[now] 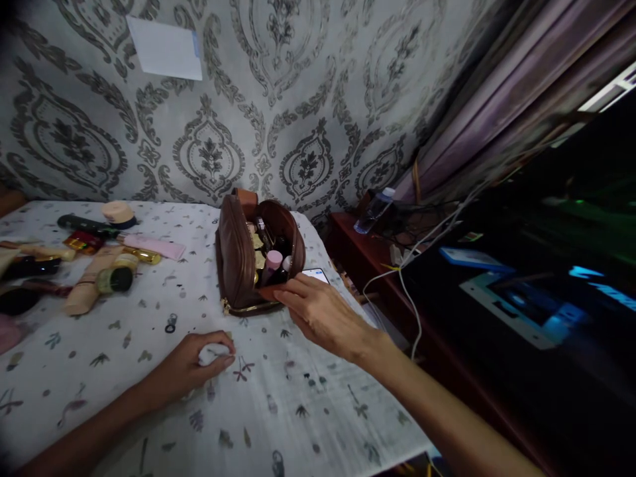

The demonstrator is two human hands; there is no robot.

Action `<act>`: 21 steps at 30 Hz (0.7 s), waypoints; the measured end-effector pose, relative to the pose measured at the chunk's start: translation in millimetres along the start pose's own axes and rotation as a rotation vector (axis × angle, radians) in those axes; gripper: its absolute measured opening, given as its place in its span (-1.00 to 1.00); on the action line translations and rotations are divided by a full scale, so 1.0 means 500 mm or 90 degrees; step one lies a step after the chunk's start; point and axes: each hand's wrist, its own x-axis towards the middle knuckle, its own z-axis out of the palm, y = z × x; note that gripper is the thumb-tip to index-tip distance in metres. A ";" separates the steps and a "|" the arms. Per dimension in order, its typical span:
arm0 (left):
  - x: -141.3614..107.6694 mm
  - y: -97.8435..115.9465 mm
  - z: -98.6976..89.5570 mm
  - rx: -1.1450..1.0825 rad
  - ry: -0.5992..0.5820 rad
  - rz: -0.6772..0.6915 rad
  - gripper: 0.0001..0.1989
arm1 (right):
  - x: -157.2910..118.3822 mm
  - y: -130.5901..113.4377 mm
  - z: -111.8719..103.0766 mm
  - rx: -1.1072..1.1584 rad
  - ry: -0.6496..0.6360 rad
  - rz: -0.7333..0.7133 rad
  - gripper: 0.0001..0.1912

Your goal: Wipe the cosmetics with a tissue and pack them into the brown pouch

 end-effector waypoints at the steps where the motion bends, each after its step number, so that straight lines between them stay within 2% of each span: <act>1: 0.000 -0.002 0.000 -0.002 0.003 0.004 -0.69 | -0.007 0.000 0.006 0.007 0.013 0.006 -0.62; 8: -0.001 -0.001 -0.002 -0.048 0.025 0.033 -0.75 | 0.002 0.047 0.050 0.060 0.056 0.037 -0.70; 12: 0.005 -0.002 -0.022 -0.136 0.020 -0.006 -0.66 | 0.021 0.056 0.063 0.086 0.059 0.068 -0.71; 17: -0.006 -0.014 -0.079 -0.161 0.105 0.018 -0.60 | 0.022 -0.007 0.044 0.105 0.182 0.099 -0.71; 19: -0.018 -0.022 -0.115 -0.091 0.164 0.013 -0.59 | 0.020 -0.045 0.038 0.114 0.255 0.120 -0.75; 21: -0.029 -0.030 -0.160 0.080 0.241 0.002 -0.62 | 0.020 -0.083 0.044 0.136 0.314 0.123 -0.79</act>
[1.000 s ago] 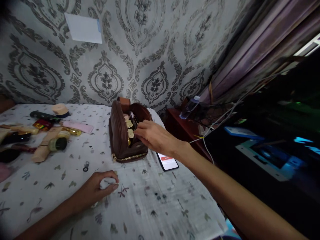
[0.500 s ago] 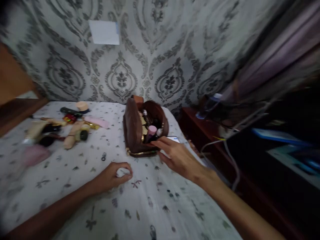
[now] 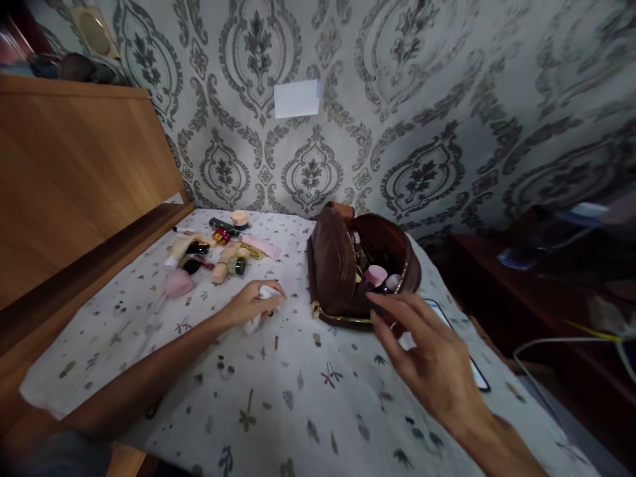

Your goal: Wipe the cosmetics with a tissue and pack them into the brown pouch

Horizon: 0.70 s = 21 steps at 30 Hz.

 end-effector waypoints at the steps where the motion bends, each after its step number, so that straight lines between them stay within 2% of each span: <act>1: 0.007 -0.006 -0.025 0.109 0.046 0.012 -0.64 | -0.006 -0.015 0.011 0.028 0.011 -0.007 -0.81; 2: 0.018 -0.010 -0.050 0.235 0.091 0.024 -0.66 | -0.012 -0.028 0.025 0.065 0.007 -0.013 -0.81; 5: 0.064 -0.018 -0.121 0.387 0.166 0.008 -0.71 | -0.026 -0.060 0.083 0.179 -0.057 -0.025 -0.81; 8: 0.114 -0.021 -0.158 0.504 0.152 -0.006 -0.66 | -0.028 -0.090 0.145 0.253 -0.105 -0.004 -0.81; 10: 0.140 -0.023 -0.157 0.575 0.102 -0.001 -0.60 | -0.024 -0.108 0.180 0.301 -0.122 0.026 -0.80; 13: 0.165 -0.030 -0.131 0.660 0.036 0.024 -0.62 | -0.019 -0.125 0.226 0.398 -0.180 0.109 -0.82; 18: 0.183 -0.046 -0.096 0.757 0.024 0.077 -0.63 | -0.038 -0.123 0.292 0.598 -0.168 0.363 -0.86; 21: 0.177 -0.037 -0.095 0.792 0.026 0.102 -0.63 | -0.056 -0.116 0.308 0.660 -0.145 0.418 -0.86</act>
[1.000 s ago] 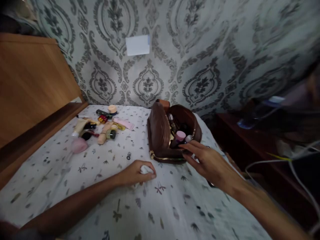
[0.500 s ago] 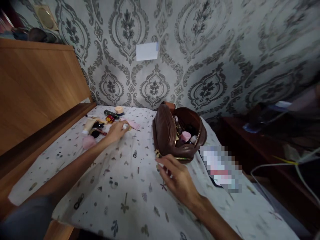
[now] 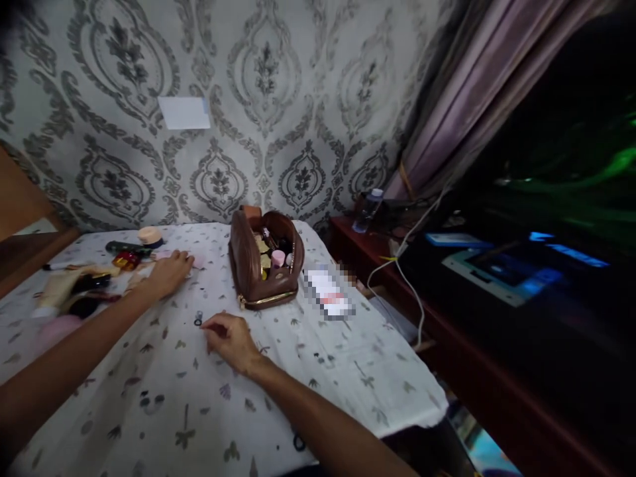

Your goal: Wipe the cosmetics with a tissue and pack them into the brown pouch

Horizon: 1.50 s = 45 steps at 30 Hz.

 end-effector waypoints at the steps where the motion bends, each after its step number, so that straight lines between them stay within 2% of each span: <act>1: -0.005 0.001 -0.008 0.010 0.002 0.007 -0.63 | -0.002 0.003 -0.002 0.006 0.001 0.001 -0.86; 4: -0.031 0.008 -0.044 0.017 0.038 0.020 -0.67 | -0.004 0.001 -0.008 0.030 0.000 0.005 -0.80; 6: -0.061 0.022 -0.069 -0.058 0.107 0.002 -0.76 | -0.002 -0.004 -0.011 0.089 0.017 0.013 -0.65; 8: -0.099 0.045 -0.088 -0.227 0.180 -0.023 -0.84 | 0.001 -0.009 -0.013 0.193 0.043 0.025 -0.44; 10: -0.141 0.076 -0.098 -0.434 0.200 -0.029 -0.82 | 0.005 -0.011 -0.014 0.305 0.043 0.049 -0.30; 14: -0.206 0.134 -0.090 -0.733 0.177 -0.081 -0.74 | 0.012 -0.010 -0.019 0.433 -0.025 0.114 -0.35; 16: -0.221 0.151 -0.075 -0.803 0.177 -0.120 -0.72 | 0.015 -0.010 -0.023 0.449 -0.004 0.136 -0.40; 19: -0.229 0.159 -0.045 -0.807 0.202 -0.154 -0.70 | 0.016 -0.013 -0.028 0.424 0.049 0.140 -0.47; 21: -0.233 0.156 -0.025 -0.755 0.213 -0.130 -0.67 | 0.014 -0.017 -0.028 0.359 0.056 0.102 -0.51; 25: -0.239 0.147 -0.002 -0.699 0.172 -0.096 -0.71 | 0.005 -0.021 -0.021 0.209 0.007 0.030 -0.55; 29: -0.238 0.141 -0.006 -0.771 0.146 -0.145 -0.54 | -0.004 -0.020 -0.016 0.157 -0.019 -0.002 -0.57; 32: -0.233 0.138 -0.010 -0.845 0.065 -0.234 -0.41 | -0.007 -0.018 -0.021 0.103 -0.009 -0.030 -0.63; 35: -0.230 0.137 -0.010 -0.899 -0.022 -0.303 -0.37 | -0.012 -0.018 -0.027 0.043 0.000 -0.067 -0.69; 37: -0.229 0.137 -0.007 -0.891 -0.006 -0.287 -0.37 | -0.015 -0.018 -0.027 0.020 0.003 -0.085 -0.70; 42: -0.232 0.139 0.006 -0.847 0.091 -0.157 -0.47 | -0.023 -0.018 -0.016 -0.005 0.026 -0.103 -0.69; 45: -0.236 0.140 0.008 -0.818 0.091 -0.119 -0.56 | -0.025 -0.019 -0.012 0.001 0.032 -0.096 -0.68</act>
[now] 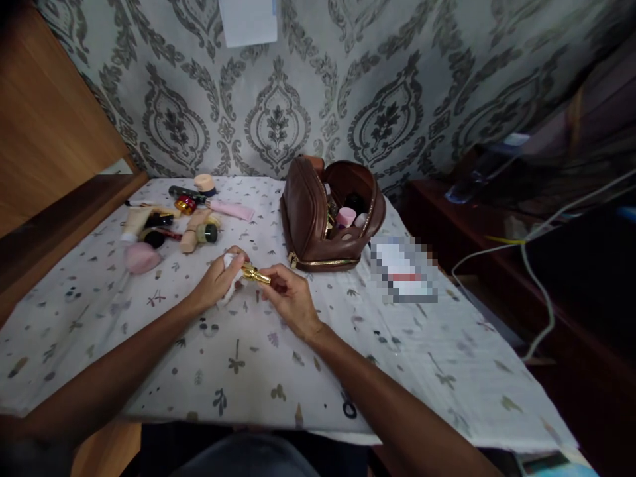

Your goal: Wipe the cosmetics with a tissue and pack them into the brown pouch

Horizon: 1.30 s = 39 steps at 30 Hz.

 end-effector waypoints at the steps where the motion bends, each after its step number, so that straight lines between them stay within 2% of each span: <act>1: -0.001 0.001 -0.001 0.028 -0.007 0.013 -0.59 | 0.000 -0.001 0.000 0.007 -0.001 0.006 -0.67; 5: -0.006 0.006 -0.007 0.240 -0.032 0.143 -0.63 | 0.000 -0.005 0.001 0.022 -0.007 0.039 -0.64; 9: -0.012 0.009 -0.001 0.452 -0.111 0.287 -0.57 | -0.003 -0.006 0.006 0.035 -0.046 0.090 -0.62; 11: -0.014 0.012 0.003 0.492 -0.140 0.300 -0.55 | -0.005 -0.006 0.008 0.040 -0.059 0.107 -0.63; 13: -0.013 0.016 0.005 0.489 -0.159 0.261 -0.51 | -0.006 -0.005 0.007 0.045 -0.064 0.109 -0.63; 17: -0.007 0.031 -0.002 0.343 -0.209 0.113 -0.48 | -0.005 -0.012 -0.003 0.027 -0.106 0.079 -0.62; 19: -0.003 0.036 -0.006 0.185 -0.244 0.051 -0.48 | -0.002 -0.021 -0.010 0.022 -0.154 0.053 -0.65; 23: -0.002 0.039 -0.007 -0.137 -0.377 -0.009 -0.39 | 0.004 -0.041 -0.021 0.075 -0.248 0.028 -0.70; 25: -0.003 0.037 -0.003 -0.265 -0.405 -0.056 -0.40 | 0.007 -0.045 -0.025 0.107 -0.257 0.031 -0.71; 27: -0.005 0.034 0.002 -0.381 -0.400 -0.111 -0.43 | 0.010 -0.043 -0.028 0.131 -0.244 0.042 -0.71; 29: -0.006 0.030 0.008 -0.462 -0.405 -0.147 -0.37 | 0.012 -0.039 -0.030 0.141 -0.227 0.060 -0.72; 31: -0.008 0.029 0.013 -0.486 -0.420 -0.157 -0.31 | 0.013 -0.034 -0.030 0.152 -0.210 0.074 -0.72; 33: -0.010 0.029 0.016 -0.449 -0.410 -0.160 -0.32 | 0.014 -0.032 -0.029 0.171 -0.187 0.082 -0.69; 37: -0.014 0.035 0.022 -0.305 -0.337 -0.176 -0.27 | 0.016 -0.033 -0.026 0.189 -0.139 0.088 -0.64; 39: -0.016 0.035 0.025 -0.218 -0.269 -0.139 -0.28 | 0.017 -0.032 -0.026 0.187 -0.121 0.095 -0.64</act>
